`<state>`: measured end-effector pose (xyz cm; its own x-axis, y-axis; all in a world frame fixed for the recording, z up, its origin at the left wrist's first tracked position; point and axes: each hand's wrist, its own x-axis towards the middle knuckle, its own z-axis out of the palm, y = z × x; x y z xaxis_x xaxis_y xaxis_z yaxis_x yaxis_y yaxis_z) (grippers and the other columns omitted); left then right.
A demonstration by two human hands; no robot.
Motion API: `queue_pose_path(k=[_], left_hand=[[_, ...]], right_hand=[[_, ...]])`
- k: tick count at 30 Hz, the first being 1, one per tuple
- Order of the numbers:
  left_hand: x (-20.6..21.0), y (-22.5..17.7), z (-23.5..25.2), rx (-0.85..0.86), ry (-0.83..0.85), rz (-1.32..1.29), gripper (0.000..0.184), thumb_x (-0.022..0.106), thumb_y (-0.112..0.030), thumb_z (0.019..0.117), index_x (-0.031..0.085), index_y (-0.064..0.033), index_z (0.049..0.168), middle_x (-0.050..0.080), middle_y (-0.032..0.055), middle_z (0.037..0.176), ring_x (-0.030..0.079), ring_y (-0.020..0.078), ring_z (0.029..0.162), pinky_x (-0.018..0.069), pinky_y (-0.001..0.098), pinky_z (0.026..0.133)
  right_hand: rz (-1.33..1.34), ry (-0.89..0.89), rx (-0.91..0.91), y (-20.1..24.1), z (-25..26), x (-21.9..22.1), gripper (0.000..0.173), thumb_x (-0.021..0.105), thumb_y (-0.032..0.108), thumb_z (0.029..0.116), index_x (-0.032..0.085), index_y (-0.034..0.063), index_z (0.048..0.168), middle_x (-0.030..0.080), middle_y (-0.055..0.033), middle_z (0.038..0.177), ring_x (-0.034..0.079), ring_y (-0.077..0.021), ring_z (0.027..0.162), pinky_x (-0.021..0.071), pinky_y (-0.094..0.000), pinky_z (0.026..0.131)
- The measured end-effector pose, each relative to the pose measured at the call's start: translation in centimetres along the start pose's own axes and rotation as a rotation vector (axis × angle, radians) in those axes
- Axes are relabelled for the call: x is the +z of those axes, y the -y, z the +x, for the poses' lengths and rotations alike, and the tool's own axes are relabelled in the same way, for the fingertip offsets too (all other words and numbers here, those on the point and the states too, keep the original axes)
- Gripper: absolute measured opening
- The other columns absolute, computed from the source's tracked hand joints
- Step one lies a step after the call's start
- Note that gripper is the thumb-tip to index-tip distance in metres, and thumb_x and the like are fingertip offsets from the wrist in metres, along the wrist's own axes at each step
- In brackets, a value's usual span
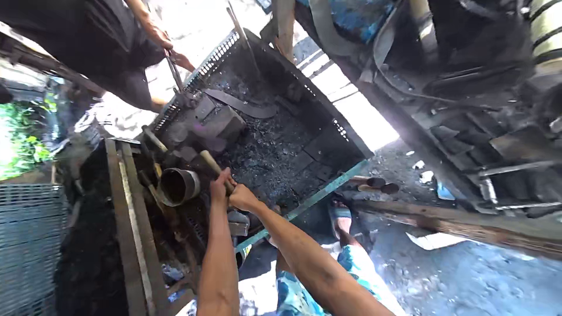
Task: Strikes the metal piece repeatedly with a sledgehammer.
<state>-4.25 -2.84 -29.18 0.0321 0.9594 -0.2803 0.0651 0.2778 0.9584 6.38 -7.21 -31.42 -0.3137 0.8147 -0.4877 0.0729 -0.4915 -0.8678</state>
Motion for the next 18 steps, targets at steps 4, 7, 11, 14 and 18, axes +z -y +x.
queue_pose_path(k=[4, 7, 11, 14, 18], left_hand=[[1.6, -12.7, -7.9, 0.363, 0.013, 0.113, 0.050, 0.085, -0.030, 0.0829, 0.063, -0.0034, 0.120, 0.069, 0.0081, 0.087, 0.066, 0.0191, 0.069, 0.0610, 0.0380, 0.065], [5.5, -27.2, -15.6, 0.501, 0.076, 0.266, 0.033, 0.090, -0.030, 0.0778, 0.070, -0.0109, 0.097, 0.073, 0.0002, 0.083, 0.071, 0.0112, 0.075, 0.0620, 0.0297, 0.074], [2.5, -33.0, -12.3, 0.899, 0.368, 0.281, 0.031, 0.083, -0.031, 0.0856, 0.069, -0.0153, 0.108, 0.070, -0.0048, 0.080, 0.067, 0.0096, 0.072, 0.0601, 0.0300, 0.072], [1.6, -24.6, -4.4, 0.807, 0.322, 0.083, 0.043, 0.085, -0.036, 0.0838, 0.065, -0.0179, 0.118, 0.068, -0.0047, 0.083, 0.064, 0.0088, 0.069, 0.0578, 0.0301, 0.069], [0.8, -1.7, 0.0, 0.119, -0.027, -0.085, 0.019, 0.067, -0.019, 0.0936, 0.065, -0.0089, 0.109, 0.064, 0.0008, 0.070, 0.062, 0.0140, 0.055, 0.0578, 0.0341, 0.055]], right_hand=[[0.009, -0.113, -0.477, 7.6, -7.1, 1.0, 0.039, 0.083, 0.033, 0.0750, 0.070, 0.0148, 0.107, 0.074, -0.0022, 0.091, 0.072, -0.0167, 0.084, 0.0615, -0.0501, 0.076], [0.004, -0.150, -0.860, 17.7, -13.1, 0.7, 0.053, 0.081, 0.031, 0.0779, 0.070, 0.0158, 0.127, 0.077, -0.0014, 0.108, 0.073, -0.0146, 0.099, 0.0618, -0.0457, 0.086], [-0.081, -0.277, -1.211, 26.1, -11.5, -1.0, 0.029, 0.082, 0.026, 0.0705, 0.073, 0.0067, 0.090, 0.070, -0.0060, 0.081, 0.069, -0.0216, 0.078, 0.0567, -0.0461, 0.068], [-0.205, -0.266, -0.923, 20.8, -5.6, -2.8, 0.045, 0.087, 0.024, 0.0667, 0.074, 0.0111, 0.108, 0.075, -0.0040, 0.093, 0.072, -0.0206, 0.087, 0.0597, -0.0499, 0.073], [-0.107, -0.063, -0.085, 1.8, -0.6, -0.7, 0.028, 0.076, 0.033, 0.0790, 0.070, 0.0145, 0.099, 0.071, -0.0092, 0.087, 0.070, -0.0269, 0.080, 0.0563, -0.0575, 0.070]])
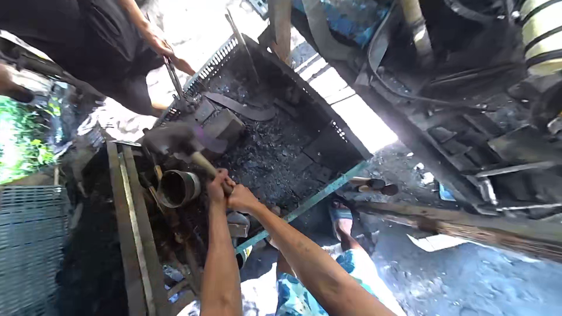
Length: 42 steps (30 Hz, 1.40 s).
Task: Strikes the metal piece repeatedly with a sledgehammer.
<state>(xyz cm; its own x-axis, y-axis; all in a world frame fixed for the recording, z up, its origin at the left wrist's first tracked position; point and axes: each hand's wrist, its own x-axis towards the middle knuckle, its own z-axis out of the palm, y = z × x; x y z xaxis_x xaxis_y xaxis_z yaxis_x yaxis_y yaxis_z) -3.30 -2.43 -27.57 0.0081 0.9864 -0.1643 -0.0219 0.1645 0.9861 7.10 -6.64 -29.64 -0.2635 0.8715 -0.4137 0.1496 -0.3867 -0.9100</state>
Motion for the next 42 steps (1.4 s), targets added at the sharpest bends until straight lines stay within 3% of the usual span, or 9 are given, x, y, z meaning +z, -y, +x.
queue_pose_path(k=[2, 12, 16, 20, 26, 30, 34, 39, 42], left_hand=[[-0.3, 0.6, -1.0, -0.025, -0.034, -0.017, 0.023, 0.067, -0.018, 0.0931, 0.062, -0.0034, 0.110, 0.061, 0.0063, 0.064, 0.062, 0.0195, 0.053, 0.0584, 0.0398, 0.057], [1.9, -32.4, -9.6, 0.923, 0.374, 0.251, 0.037, 0.081, -0.032, 0.0871, 0.067, -0.0161, 0.117, 0.068, -0.0037, 0.080, 0.065, 0.0130, 0.070, 0.0593, 0.0345, 0.072], [1.4, -19.5, -2.8, 0.619, 0.233, 0.155, 0.042, 0.082, -0.030, 0.0869, 0.062, -0.0112, 0.119, 0.070, -0.0023, 0.090, 0.068, 0.0087, 0.077, 0.0604, 0.0268, 0.072], [0.6, 0.8, -1.0, -0.146, -0.078, 0.137, 0.029, 0.063, -0.032, 0.1016, 0.064, -0.0038, 0.109, 0.063, 0.0060, 0.070, 0.064, 0.0185, 0.058, 0.0605, 0.0383, 0.059], [3.8, -19.8, -10.7, 0.476, 0.139, 0.162, 0.048, 0.089, -0.029, 0.0787, 0.065, -0.0030, 0.111, 0.071, 0.0052, 0.083, 0.069, 0.0161, 0.072, 0.0614, 0.0350, 0.070], [6.0, -33.6, -11.2, 0.791, 0.447, 0.374, 0.032, 0.083, -0.037, 0.0859, 0.068, -0.0168, 0.107, 0.070, -0.0100, 0.078, 0.067, 0.0031, 0.071, 0.0605, 0.0245, 0.073], [2.8, -25.9, -3.0, 0.856, 0.338, 0.200, 0.044, 0.081, -0.040, 0.0871, 0.064, -0.0175, 0.120, 0.068, -0.0051, 0.085, 0.065, 0.0099, 0.073, 0.0585, 0.0311, 0.072], [-0.1, 1.2, -0.9, -0.053, -0.066, 0.105, 0.023, 0.067, -0.027, 0.0982, 0.065, -0.0062, 0.107, 0.065, 0.0038, 0.071, 0.064, 0.0163, 0.058, 0.0595, 0.0371, 0.059], [-0.1, -5.1, -4.2, 0.109, 0.021, 0.029, 0.034, 0.072, -0.021, 0.0916, 0.062, -0.0031, 0.119, 0.063, 0.0082, 0.073, 0.063, 0.0197, 0.061, 0.0592, 0.0408, 0.064]], right_hand=[[-0.071, 0.017, 0.009, -0.9, -0.6, 0.3, 0.035, 0.075, 0.039, 0.0759, 0.068, 0.0139, 0.099, 0.071, -0.0088, 0.087, 0.070, -0.0278, 0.083, 0.0568, -0.0589, 0.071], [-0.101, -0.205, -1.103, 26.3, -9.9, -2.6, 0.040, 0.086, 0.031, 0.0613, 0.071, 0.0075, 0.089, 0.070, -0.0053, 0.082, 0.069, -0.0225, 0.080, 0.0557, -0.0474, 0.071], [-0.162, -0.192, -0.727, 16.7, -2.3, -3.1, 0.051, 0.088, 0.027, 0.0652, 0.073, 0.0130, 0.112, 0.075, -0.0040, 0.095, 0.072, -0.0216, 0.088, 0.0598, -0.0521, 0.074], [0.080, 0.034, 0.043, -1.5, -0.3, 0.3, 0.025, 0.076, 0.031, 0.0784, 0.069, 0.0107, 0.092, 0.069, -0.0089, 0.080, 0.068, -0.0235, 0.071, 0.0561, -0.0519, 0.067], [0.024, -0.077, -0.584, 12.3, -9.7, -0.5, 0.046, 0.084, 0.037, 0.0729, 0.072, 0.0133, 0.110, 0.076, -0.0036, 0.097, 0.073, -0.0191, 0.093, 0.0610, -0.0519, 0.081], [-0.009, -0.217, -1.043, 23.9, -11.1, -2.8, 0.035, 0.084, 0.028, 0.0685, 0.073, 0.0043, 0.091, 0.072, -0.0087, 0.085, 0.070, -0.0244, 0.083, 0.0578, -0.0485, 0.074], [-0.102, -0.246, -0.935, 21.9, -4.5, -4.5, 0.044, 0.088, 0.024, 0.0625, 0.073, 0.0102, 0.102, 0.073, -0.0039, 0.090, 0.070, -0.0201, 0.084, 0.0586, -0.0485, 0.071], [0.014, -0.005, 0.035, -1.6, -0.3, 0.8, 0.028, 0.075, 0.031, 0.0795, 0.070, 0.0120, 0.099, 0.071, -0.0092, 0.087, 0.070, -0.0260, 0.080, 0.0571, -0.0558, 0.071], [-0.130, -0.007, -0.150, 2.8, -3.6, 0.1, 0.044, 0.078, 0.040, 0.0748, 0.068, 0.0156, 0.110, 0.073, -0.0078, 0.094, 0.072, -0.0278, 0.090, 0.0577, -0.0592, 0.076]])
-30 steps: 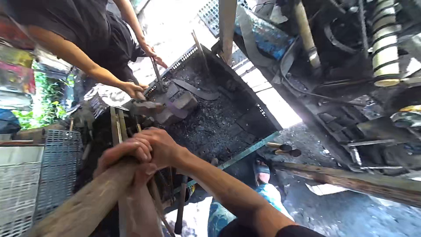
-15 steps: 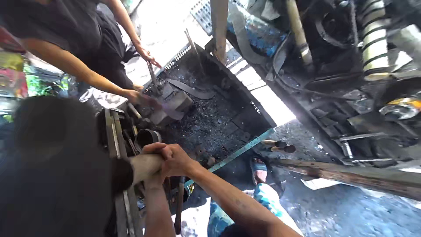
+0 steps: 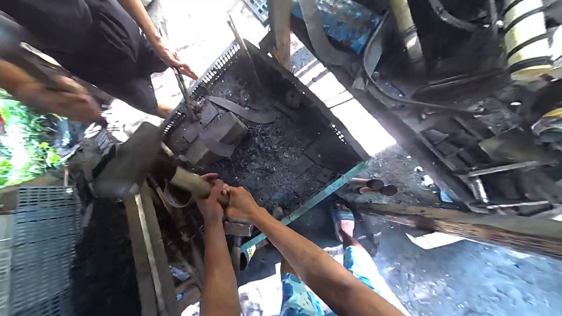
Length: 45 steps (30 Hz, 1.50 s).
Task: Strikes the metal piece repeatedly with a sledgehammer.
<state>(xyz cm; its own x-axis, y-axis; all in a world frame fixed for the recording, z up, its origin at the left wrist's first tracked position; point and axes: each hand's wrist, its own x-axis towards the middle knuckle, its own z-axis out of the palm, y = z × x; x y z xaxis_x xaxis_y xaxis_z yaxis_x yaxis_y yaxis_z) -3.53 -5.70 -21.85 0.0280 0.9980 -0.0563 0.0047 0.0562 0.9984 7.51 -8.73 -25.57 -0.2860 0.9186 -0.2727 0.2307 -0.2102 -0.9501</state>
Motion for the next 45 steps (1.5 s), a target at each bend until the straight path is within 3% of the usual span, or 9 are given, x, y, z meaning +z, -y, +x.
queue_pose_path(k=[8, 13, 17, 27, 30, 34, 36, 42, 45], left_hand=[[1.2, -27.4, -2.1, 0.810, 0.320, 0.209, 0.042, 0.079, -0.039, 0.0888, 0.066, -0.0178, 0.123, 0.070, -0.0042, 0.081, 0.066, 0.0131, 0.071, 0.0592, 0.0349, 0.073], [0.5, -7.4, 4.3, 0.441, 0.120, 0.079, 0.039, 0.078, -0.030, 0.0906, 0.063, -0.0139, 0.123, 0.070, -0.0013, 0.099, 0.067, 0.0098, 0.082, 0.0593, 0.0291, 0.077], [0.2, 6.5, 2.6, -0.187, -0.070, 0.008, 0.021, 0.062, -0.023, 0.1005, 0.065, -0.0044, 0.109, 0.063, 0.0052, 0.069, 0.063, 0.0187, 0.059, 0.0598, 0.0409, 0.063], [-0.3, -25.9, -2.8, 0.742, 0.246, 0.149, 0.039, 0.080, -0.039, 0.0883, 0.068, -0.0199, 0.120, 0.069, -0.0051, 0.079, 0.065, 0.0120, 0.070, 0.0585, 0.0337, 0.073], [0.1, -19.6, 2.5, 0.706, 0.200, 0.159, 0.040, 0.081, -0.038, 0.0877, 0.066, -0.0205, 0.120, 0.068, -0.0065, 0.086, 0.064, 0.0086, 0.073, 0.0584, 0.0303, 0.072], [0.2, 4.1, 3.0, -0.048, -0.037, 0.079, 0.020, 0.068, -0.024, 0.0953, 0.067, -0.0076, 0.106, 0.065, 0.0014, 0.073, 0.063, 0.0142, 0.059, 0.0583, 0.0336, 0.058], [1.4, 6.2, 1.7, -0.237, -0.093, 0.171, 0.030, 0.069, -0.031, 0.0977, 0.069, -0.0024, 0.108, 0.065, 0.0103, 0.069, 0.065, 0.0225, 0.059, 0.0597, 0.0412, 0.060], [2.5, -16.5, -6.0, 0.403, 0.187, 0.135, 0.051, 0.090, -0.029, 0.0793, 0.065, -0.0093, 0.119, 0.072, 0.0049, 0.087, 0.070, 0.0172, 0.075, 0.0614, 0.0364, 0.071], [2.9, -25.3, -3.8, 0.619, 0.432, 0.183, 0.049, 0.086, -0.036, 0.0821, 0.066, -0.0143, 0.121, 0.070, 0.0004, 0.082, 0.067, 0.0162, 0.072, 0.0605, 0.0368, 0.072]], right_hand=[[-0.064, -0.244, -0.901, 23.6, -2.4, -6.3, 0.043, 0.089, 0.033, 0.0595, 0.070, 0.0094, 0.090, 0.070, -0.0042, 0.083, 0.068, -0.0219, 0.081, 0.0557, -0.0473, 0.072], [-0.017, -0.155, -0.359, 7.5, 4.1, -3.4, 0.041, 0.085, 0.031, 0.0741, 0.071, 0.0165, 0.110, 0.073, -0.0038, 0.092, 0.071, -0.0214, 0.085, 0.0601, -0.0531, 0.072], [0.032, 0.026, 0.225, -4.0, 2.5, 0.2, 0.036, 0.075, 0.039, 0.0756, 0.069, 0.0118, 0.099, 0.071, -0.0114, 0.090, 0.070, -0.0299, 0.085, 0.0564, -0.0596, 0.073], [-0.084, -0.216, -0.830, 22.9, -2.3, -4.4, 0.041, 0.087, 0.038, 0.0641, 0.070, 0.0105, 0.090, 0.070, -0.0042, 0.081, 0.069, -0.0225, 0.081, 0.0565, -0.0475, 0.070], [-0.079, -0.247, -0.707, 17.7, 2.9, -4.3, 0.042, 0.089, 0.030, 0.0625, 0.073, 0.0127, 0.097, 0.073, -0.0029, 0.088, 0.070, -0.0209, 0.084, 0.0585, -0.0493, 0.071], [0.139, 0.014, 0.139, -2.8, 3.3, 0.7, 0.029, 0.077, 0.035, 0.0788, 0.071, 0.0133, 0.098, 0.071, -0.0068, 0.087, 0.069, -0.0223, 0.080, 0.0576, -0.0539, 0.072], [0.234, 0.082, 0.206, -5.8, 2.0, 0.8, 0.028, 0.076, 0.030, 0.0786, 0.069, 0.0072, 0.094, 0.070, -0.0090, 0.082, 0.069, -0.0226, 0.072, 0.0578, -0.0505, 0.068], [0.228, -0.140, -0.559, 12.0, -5.9, -2.3, 0.061, 0.083, 0.033, 0.0769, 0.067, 0.0241, 0.135, 0.076, 0.0037, 0.115, 0.072, -0.0120, 0.104, 0.0626, -0.0462, 0.089], [0.143, -0.249, -0.807, 19.2, -4.0, -4.7, 0.041, 0.083, 0.036, 0.0719, 0.073, 0.0078, 0.100, 0.072, -0.0071, 0.091, 0.070, -0.0233, 0.088, 0.0589, -0.0487, 0.077]])
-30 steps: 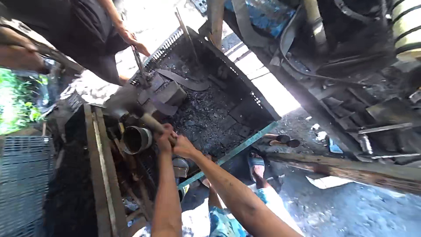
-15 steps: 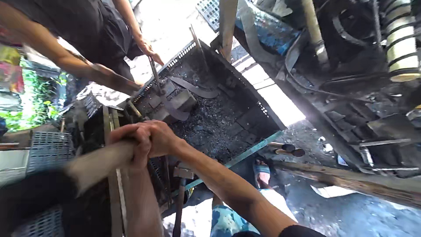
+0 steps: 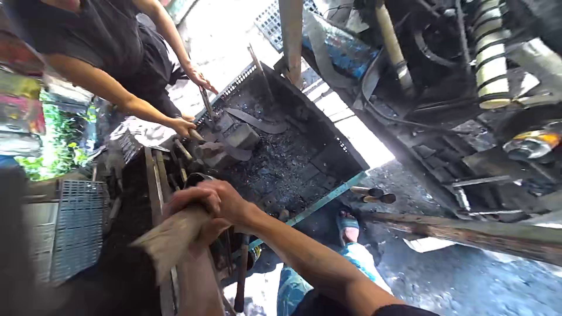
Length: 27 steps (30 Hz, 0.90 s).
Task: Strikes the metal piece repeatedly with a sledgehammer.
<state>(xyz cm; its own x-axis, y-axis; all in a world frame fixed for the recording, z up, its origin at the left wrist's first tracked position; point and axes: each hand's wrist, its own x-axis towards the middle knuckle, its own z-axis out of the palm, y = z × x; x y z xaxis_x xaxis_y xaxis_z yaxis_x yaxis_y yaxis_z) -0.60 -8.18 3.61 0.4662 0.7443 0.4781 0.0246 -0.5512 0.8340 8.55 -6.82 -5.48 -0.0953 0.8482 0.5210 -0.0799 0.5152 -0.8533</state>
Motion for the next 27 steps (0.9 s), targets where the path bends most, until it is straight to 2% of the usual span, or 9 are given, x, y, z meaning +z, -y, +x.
queue_pose_path(k=[4, 6, 9, 11, 15, 19, 23, 25, 27], left_hand=[[-1.1, 8.5, 2.8, 0.050, -0.070, -0.077, 0.041, 0.079, -0.044, 0.0867, 0.066, -0.0158, 0.114, 0.066, -0.0033, 0.080, 0.063, 0.0115, 0.067, 0.0576, 0.0325, 0.067], [1.1, 19.6, -3.7, -0.262, -0.267, -0.180, 0.037, 0.078, -0.039, 0.0900, 0.065, -0.0172, 0.118, 0.069, -0.0037, 0.090, 0.065, 0.0080, 0.072, 0.0588, 0.0272, 0.068], [5.1, 30.1, -13.2, -0.827, -0.447, -0.164, 0.026, 0.065, -0.032, 0.0993, 0.065, -0.0065, 0.106, 0.062, 0.0031, 0.068, 0.062, 0.0169, 0.056, 0.0587, 0.0380, 0.057], [5.7, 27.3, -13.5, -0.771, -0.444, -0.140, 0.026, 0.067, -0.020, 0.0937, 0.062, -0.0014, 0.111, 0.062, 0.0082, 0.066, 0.063, 0.0212, 0.056, 0.0593, 0.0417, 0.060], [4.0, 10.7, -10.6, -0.334, -0.321, -0.098, 0.052, 0.086, -0.030, 0.0824, 0.066, -0.0061, 0.123, 0.071, 0.0050, 0.088, 0.065, 0.0143, 0.070, 0.0593, 0.0332, 0.066], [1.1, 1.3, -2.8, -0.013, -0.135, -0.002, 0.041, 0.084, -0.033, 0.0850, 0.068, -0.0161, 0.119, 0.069, -0.0031, 0.078, 0.065, 0.0115, 0.069, 0.0590, 0.0328, 0.072], [-1.7, 8.8, 0.7, 0.026, -0.168, 0.059, 0.040, 0.081, -0.039, 0.0875, 0.066, -0.0185, 0.119, 0.067, -0.0061, 0.083, 0.064, 0.0087, 0.071, 0.0585, 0.0306, 0.071], [0.3, 18.8, -4.2, -0.253, -0.297, -0.010, 0.040, 0.080, -0.034, 0.0887, 0.065, -0.0154, 0.120, 0.069, -0.0034, 0.095, 0.065, 0.0082, 0.077, 0.0587, 0.0276, 0.073], [3.8, 27.7, -10.6, -0.683, -0.438, -0.090, 0.025, 0.071, -0.027, 0.0940, 0.066, -0.0086, 0.110, 0.066, -0.0011, 0.076, 0.064, 0.0121, 0.061, 0.0585, 0.0330, 0.060]], right_hand=[[-0.207, -0.002, 0.084, -6.2, 3.1, -1.4, 0.045, 0.089, 0.028, 0.0600, 0.072, 0.0096, 0.097, 0.071, -0.0051, 0.085, 0.070, -0.0225, 0.081, 0.0586, -0.0496, 0.069], [-0.202, 0.100, 0.512, -14.3, -3.7, -0.6, 0.040, 0.085, 0.031, 0.0732, 0.070, 0.0157, 0.107, 0.073, -0.0055, 0.090, 0.071, -0.0241, 0.084, 0.0594, -0.0551, 0.070], [-0.049, 0.184, 1.101, -21.5, -14.3, 1.3, 0.029, 0.075, 0.035, 0.0772, 0.069, 0.0111, 0.093, 0.070, -0.0108, 0.086, 0.069, -0.0287, 0.080, 0.0551, -0.0589, 0.070], [-0.099, 0.214, 0.998, -20.0, -15.2, 0.9, 0.035, 0.076, 0.041, 0.0753, 0.068, 0.0144, 0.097, 0.071, -0.0068, 0.086, 0.070, -0.0257, 0.083, 0.0572, -0.0572, 0.072], [-0.063, 0.152, 0.475, -8.0, -11.7, 1.4, 0.048, 0.082, 0.043, 0.0729, 0.072, 0.0203, 0.113, 0.076, 0.0016, 0.098, 0.073, -0.0154, 0.092, 0.0615, -0.0509, 0.078], [-0.053, 0.141, 0.135, -0.2, -2.3, -0.1, 0.043, 0.083, 0.034, 0.0686, 0.073, 0.0053, 0.099, 0.074, -0.0112, 0.095, 0.071, -0.0281, 0.094, 0.0571, -0.0532, 0.084], [-0.183, 0.069, 0.105, -6.3, 2.5, -0.5, 0.044, 0.089, 0.029, 0.0627, 0.072, 0.0107, 0.098, 0.071, -0.0052, 0.087, 0.069, -0.0230, 0.084, 0.0577, -0.0499, 0.072], [-0.151, 0.106, 0.447, -14.1, -3.2, 0.1, 0.038, 0.086, 0.031, 0.0724, 0.071, 0.0170, 0.104, 0.072, -0.0027, 0.089, 0.071, -0.0208, 0.083, 0.0598, -0.0530, 0.070], [-0.071, 0.172, 0.890, -20.2, -10.9, 0.9, 0.028, 0.077, 0.036, 0.0805, 0.071, 0.0145, 0.098, 0.071, -0.0066, 0.084, 0.070, -0.0236, 0.079, 0.0577, -0.0546, 0.070]])
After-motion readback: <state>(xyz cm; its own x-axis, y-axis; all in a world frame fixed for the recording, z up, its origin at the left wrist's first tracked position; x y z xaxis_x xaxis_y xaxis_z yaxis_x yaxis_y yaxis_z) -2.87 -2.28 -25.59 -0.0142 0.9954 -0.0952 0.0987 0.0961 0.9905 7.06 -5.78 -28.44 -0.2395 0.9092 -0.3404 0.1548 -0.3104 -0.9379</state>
